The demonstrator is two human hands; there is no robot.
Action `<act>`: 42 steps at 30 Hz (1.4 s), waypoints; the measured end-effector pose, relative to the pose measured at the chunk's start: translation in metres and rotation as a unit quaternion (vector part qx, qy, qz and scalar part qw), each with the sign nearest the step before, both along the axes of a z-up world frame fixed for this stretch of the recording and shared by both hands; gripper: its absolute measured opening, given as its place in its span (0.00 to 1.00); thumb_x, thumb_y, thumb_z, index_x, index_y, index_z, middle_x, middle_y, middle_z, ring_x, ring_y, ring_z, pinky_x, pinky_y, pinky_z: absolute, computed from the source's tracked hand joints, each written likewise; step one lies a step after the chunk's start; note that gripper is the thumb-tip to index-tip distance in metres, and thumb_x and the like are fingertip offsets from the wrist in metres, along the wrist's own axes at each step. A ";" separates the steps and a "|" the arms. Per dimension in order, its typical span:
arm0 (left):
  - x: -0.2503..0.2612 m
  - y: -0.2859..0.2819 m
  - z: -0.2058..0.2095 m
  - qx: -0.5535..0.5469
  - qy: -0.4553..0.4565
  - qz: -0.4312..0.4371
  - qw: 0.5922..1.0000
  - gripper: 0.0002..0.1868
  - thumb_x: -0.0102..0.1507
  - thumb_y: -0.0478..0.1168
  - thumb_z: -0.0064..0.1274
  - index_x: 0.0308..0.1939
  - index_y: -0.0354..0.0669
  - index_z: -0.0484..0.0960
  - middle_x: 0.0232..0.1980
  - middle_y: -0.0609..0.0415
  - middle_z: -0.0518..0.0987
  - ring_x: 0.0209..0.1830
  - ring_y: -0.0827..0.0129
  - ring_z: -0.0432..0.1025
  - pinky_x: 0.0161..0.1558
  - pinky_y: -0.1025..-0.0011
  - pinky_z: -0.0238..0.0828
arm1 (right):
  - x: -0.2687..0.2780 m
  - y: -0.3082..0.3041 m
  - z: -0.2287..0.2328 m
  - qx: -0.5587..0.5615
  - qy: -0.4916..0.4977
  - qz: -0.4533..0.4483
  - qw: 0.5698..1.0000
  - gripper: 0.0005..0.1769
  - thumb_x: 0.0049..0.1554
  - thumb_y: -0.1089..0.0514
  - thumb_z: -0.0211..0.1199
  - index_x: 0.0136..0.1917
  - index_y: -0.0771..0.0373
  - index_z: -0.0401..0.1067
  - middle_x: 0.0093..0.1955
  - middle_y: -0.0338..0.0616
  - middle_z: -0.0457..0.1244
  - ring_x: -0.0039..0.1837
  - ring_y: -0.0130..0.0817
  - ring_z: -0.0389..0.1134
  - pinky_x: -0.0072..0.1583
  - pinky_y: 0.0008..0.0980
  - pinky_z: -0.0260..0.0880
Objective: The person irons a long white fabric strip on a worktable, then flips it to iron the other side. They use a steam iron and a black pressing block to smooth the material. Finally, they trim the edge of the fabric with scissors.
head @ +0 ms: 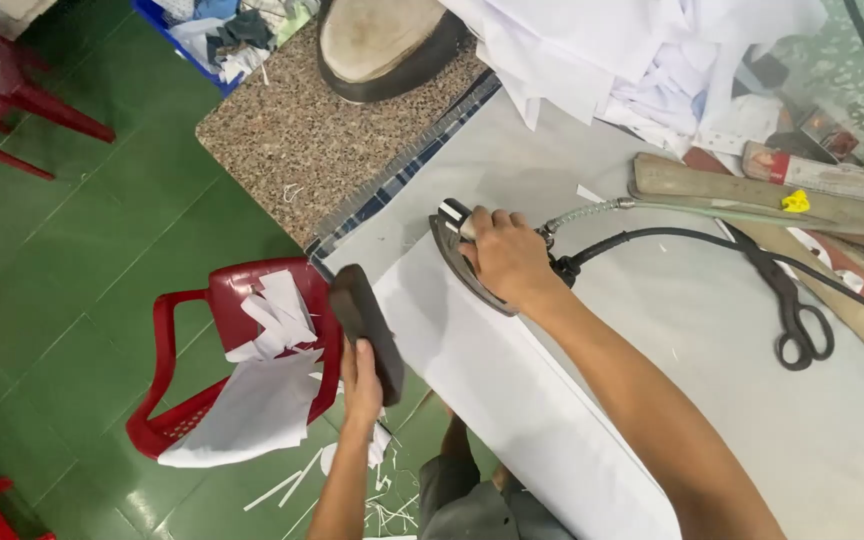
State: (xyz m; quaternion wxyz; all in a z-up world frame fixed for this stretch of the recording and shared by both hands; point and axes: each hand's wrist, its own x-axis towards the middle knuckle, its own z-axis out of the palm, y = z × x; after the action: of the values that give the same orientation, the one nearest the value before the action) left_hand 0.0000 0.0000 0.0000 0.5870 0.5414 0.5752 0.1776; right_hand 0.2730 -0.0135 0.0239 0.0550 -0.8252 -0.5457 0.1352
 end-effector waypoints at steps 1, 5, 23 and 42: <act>0.001 0.019 -0.007 -0.004 0.000 -0.006 1.000 0.44 0.70 0.67 0.31 0.82 0.43 0.50 0.81 0.39 0.56 0.79 0.50 0.55 0.76 0.53 0.52 | 0.003 0.004 0.001 -0.004 0.000 -0.006 1.000 0.31 0.64 0.43 0.57 0.71 0.66 0.64 0.53 0.57 0.67 0.56 0.56 0.72 0.56 0.47 0.74; 0.022 0.080 -0.035 0.331 0.055 -0.159 0.928 0.37 0.68 0.49 0.54 0.77 0.40 0.63 0.62 0.30 0.72 0.62 0.37 0.70 0.58 0.47 0.70 | 0.005 0.004 0.011 -0.034 0.108 -0.034 0.993 0.30 0.65 0.39 0.52 0.67 0.67 0.63 0.48 0.62 0.70 0.50 0.60 0.75 0.50 0.53 0.76; 0.150 -0.125 -0.028 0.374 0.256 -0.676 0.581 0.43 0.66 0.41 0.53 0.81 0.73 0.51 0.82 0.50 0.56 0.84 0.61 0.44 0.81 0.50 0.25 | -0.010 -0.379 0.023 -0.138 0.098 -0.031 0.985 0.27 0.66 0.38 0.48 0.59 0.65 0.65 0.40 0.60 0.71 0.44 0.54 0.77 0.44 0.46 0.78; 0.189 -0.504 -0.006 0.339 0.210 -0.789 0.468 0.45 0.62 0.39 0.62 0.80 0.64 0.57 0.78 0.46 0.64 0.81 0.54 0.53 0.77 0.42 0.43 | -0.046 -0.772 0.043 -0.137 0.157 -0.352 0.913 0.24 0.65 0.38 0.50 0.56 0.61 0.65 0.44 0.60 0.72 0.50 0.56 0.77 0.52 0.51 0.77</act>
State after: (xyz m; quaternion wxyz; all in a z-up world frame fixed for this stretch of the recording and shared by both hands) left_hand 0.1887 -0.5040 -0.0061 0.1104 0.9432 -0.0950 -0.2988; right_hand 0.2267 -0.7852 0.0673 0.0704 -0.9314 -0.1804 0.3083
